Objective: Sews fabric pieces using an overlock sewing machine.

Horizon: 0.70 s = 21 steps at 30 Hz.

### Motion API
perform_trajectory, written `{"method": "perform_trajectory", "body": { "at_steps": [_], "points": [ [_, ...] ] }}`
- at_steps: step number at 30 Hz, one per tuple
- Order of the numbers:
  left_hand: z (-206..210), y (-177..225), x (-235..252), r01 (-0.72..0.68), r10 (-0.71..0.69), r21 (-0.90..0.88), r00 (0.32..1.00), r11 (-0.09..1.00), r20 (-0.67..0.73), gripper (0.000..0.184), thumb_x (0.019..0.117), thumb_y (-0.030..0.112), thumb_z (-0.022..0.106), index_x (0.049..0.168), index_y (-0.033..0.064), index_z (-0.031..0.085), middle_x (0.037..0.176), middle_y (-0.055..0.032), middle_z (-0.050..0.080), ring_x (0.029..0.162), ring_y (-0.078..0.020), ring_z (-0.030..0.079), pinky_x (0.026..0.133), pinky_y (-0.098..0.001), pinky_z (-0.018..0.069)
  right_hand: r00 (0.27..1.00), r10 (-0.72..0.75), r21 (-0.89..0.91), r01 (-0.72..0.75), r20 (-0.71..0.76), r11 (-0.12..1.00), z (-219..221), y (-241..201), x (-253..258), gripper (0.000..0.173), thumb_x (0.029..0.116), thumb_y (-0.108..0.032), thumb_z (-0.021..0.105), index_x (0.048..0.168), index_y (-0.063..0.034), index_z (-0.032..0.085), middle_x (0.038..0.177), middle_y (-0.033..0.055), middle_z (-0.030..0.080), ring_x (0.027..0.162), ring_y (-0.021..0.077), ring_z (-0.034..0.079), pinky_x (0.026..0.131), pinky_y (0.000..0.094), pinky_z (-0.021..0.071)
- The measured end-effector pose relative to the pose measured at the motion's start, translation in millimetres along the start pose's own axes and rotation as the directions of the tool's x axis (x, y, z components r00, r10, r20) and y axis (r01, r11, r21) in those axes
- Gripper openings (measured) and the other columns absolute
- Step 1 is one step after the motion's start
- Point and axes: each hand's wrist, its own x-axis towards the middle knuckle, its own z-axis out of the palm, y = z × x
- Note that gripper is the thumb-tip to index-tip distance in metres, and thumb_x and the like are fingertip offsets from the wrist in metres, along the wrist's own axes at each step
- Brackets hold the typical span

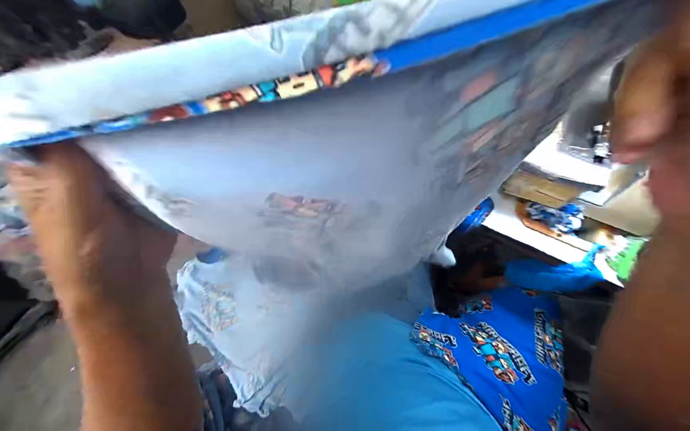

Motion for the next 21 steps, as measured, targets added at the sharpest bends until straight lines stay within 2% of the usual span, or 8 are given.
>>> {"method": "perform_trajectory", "body": {
  "at_steps": [2,3,5,7,10,15,18,21],
  "points": [
    [24.8,14.2,-1.4,0.239,-0.229,0.162,0.971,0.958,-0.074,0.017,0.1039,0.027,0.056,0.119,0.0309,0.062,0.111,0.0188,0.071,0.103,0.0023,0.066,0.092,-0.0214,0.056,0.992,0.051,0.047,-0.057,0.117,0.997,45.6,17.7,6.4,0.011,0.102,-0.006,0.058,0.11,-0.0075,0.065,0.085,-0.0072,0.07,0.058,0.0033,0.066,0.053,0.0218,0.0608],
    [16.3,11.6,-3.0,0.349,-0.342,0.225,0.937,0.91,-0.069,0.022,0.1049,0.02,0.049,0.117,0.03,0.064,0.105,0.0209,0.071,0.095,0.0057,0.067,0.085,-0.0171,0.0568,0.975,0.078,0.054,-0.091,0.209,0.994,67.7,30.7,6.2,0.018,0.1022,-0.005,0.056,0.118,-0.0023,0.065,0.097,-0.0007,0.071,0.071,0.0074,0.072,0.064,0.0266,0.0656],
    [-38.4,-0.3,-9.6,0.469,-0.469,0.275,0.88,0.84,-0.067,0.031,0.1073,0.013,0.041,0.129,0.0224,0.061,0.112,0.0161,0.071,0.097,0.002,0.068,0.085,-0.0198,0.0584,0.931,0.064,0.028,-0.079,0.359,0.996,110.0,58.2,2.0,0.023,0.1023,-0.005,0.054,0.12,-0.0003,0.068,0.114,0.0067,0.071,0.095,0.0081,0.071,0.085,0.0276,0.0613],
    [-101.0,7.8,-19.3,0.493,-0.461,0.285,0.87,0.822,-0.176,0.03,0.1069,0.019,0.046,0.134,0.0277,0.057,0.118,0.0166,0.068,0.105,0.0002,0.066,0.09,-0.0222,0.057,0.894,-0.01,0.077,-0.027,0.448,0.997,144.7,72.1,-4.1,0.028,0.1057,-0.012,0.051,0.125,-0.0014,0.069,0.128,0.0089,0.069,0.112,0.0075,0.066,0.097,0.0265,0.0536],
    [-179.9,55.6,-40.0,0.376,-0.345,0.239,0.925,0.896,-0.162,0.028,0.1038,0.028,0.059,0.131,0.0352,0.058,0.133,0.0146,0.064,0.121,-0.0059,0.061,0.102,-0.0281,0.0531,0.878,-0.127,0.322,-0.032,0.461,0.946,182.2,65.2,-9.1,0.037,0.1105,-0.017,0.042,0.129,0.0047,0.065,0.129,0.0124,0.068,0.119,0.0137,0.066,0.105,0.0328,0.0532],
    [-220.0,116.9,-107.1,0.419,-0.419,0.33,0.905,0.846,-0.077,0.023,0.0889,0.031,0.079,0.11,0.0376,0.071,0.108,0.0161,0.073,0.099,0.0004,0.069,0.088,-0.0201,0.0588,0.858,-0.071,0.432,-0.183,0.508,0.883,223.3,67.8,-37.9,0.059,0.1137,-0.033,0.024,0.118,0.0062,0.068,0.119,0.0117,0.073,0.116,0.0178,0.068,0.105,0.0409,0.0537],
    [-157.2,115.7,-144.4,0.664,-0.636,0.453,0.733,0.595,-0.241,0.006,0.0854,0.03,0.076,0.088,0.0352,0.074,0.101,0.0136,0.077,0.096,-0.0008,0.071,0.085,-0.0226,0.06,0.767,0.159,0.241,-0.381,0.622,0.893,233.2,99.4,-94.5,0.061,0.1123,-0.045,0.025,0.126,-0.0046,0.069,0.125,0.0061,0.071,0.114,0.0153,0.066,0.099,0.0419,0.0536],
    [-134.1,74.2,-199.7,0.831,-0.832,0.454,0.476,0.321,-0.284,0.023,0.0886,-0.01,0.053,0.1,0.0011,0.07,0.109,-0.0091,0.074,0.102,-0.0179,0.069,0.092,-0.039,0.0565,0.638,0.307,0.054,-0.481,0.706,0.875,246.8,145.7,-156.6,0.058,0.1121,-0.042,0.028,0.125,-0.0034,0.069,0.126,0.0096,0.071,0.115,0.0209,0.067,0.1,0.0477,0.0527]
  ]
}}
